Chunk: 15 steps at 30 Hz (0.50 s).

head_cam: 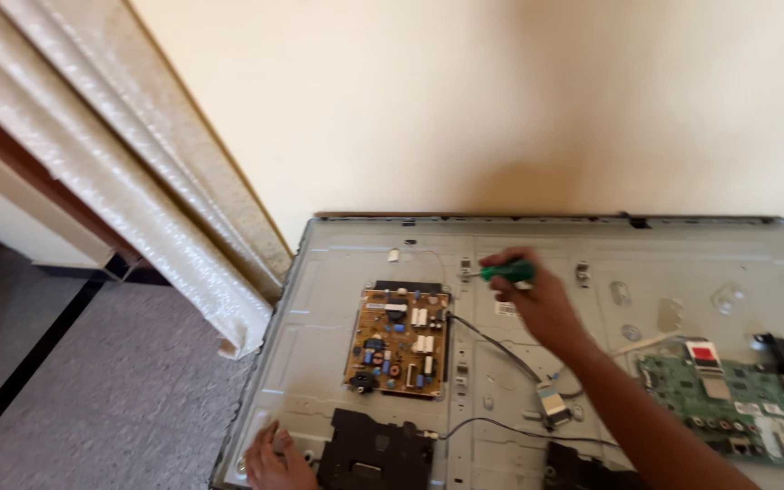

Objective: The person uses a green-handled screwdriver to tighten screws on two circuit boards mounted inside the back panel of a flat-screen television. The person works on the main board first, then moves to the power supply board, securing multiple screws on each.

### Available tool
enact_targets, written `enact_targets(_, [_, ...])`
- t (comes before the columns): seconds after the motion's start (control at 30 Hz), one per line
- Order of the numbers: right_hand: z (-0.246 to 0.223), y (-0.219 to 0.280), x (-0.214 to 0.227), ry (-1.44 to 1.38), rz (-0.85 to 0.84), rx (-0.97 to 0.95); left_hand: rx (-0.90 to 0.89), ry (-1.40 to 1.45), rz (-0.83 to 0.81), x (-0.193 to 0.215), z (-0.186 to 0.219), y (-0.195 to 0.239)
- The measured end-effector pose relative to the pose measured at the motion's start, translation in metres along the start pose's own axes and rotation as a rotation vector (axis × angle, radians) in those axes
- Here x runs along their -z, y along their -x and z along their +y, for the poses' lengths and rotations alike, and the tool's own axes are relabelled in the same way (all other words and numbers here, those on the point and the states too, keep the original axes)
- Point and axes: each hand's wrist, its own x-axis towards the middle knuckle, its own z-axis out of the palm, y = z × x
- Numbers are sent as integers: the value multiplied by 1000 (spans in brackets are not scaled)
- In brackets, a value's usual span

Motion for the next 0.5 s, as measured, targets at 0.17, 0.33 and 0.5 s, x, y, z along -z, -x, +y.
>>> enact_targets(0.17, [16, -13, -45, 281, -68, -19, 61, 78, -42, 25, 32, -19])
enact_targets(0.33, [24, -18, -57, 371, -102, -20, 48, 393, -308, 7, 122, -63])
enact_targets(0.5, [27, -22, -63, 393, -85, -39, -127, 127, -825, -56, 264, -47])
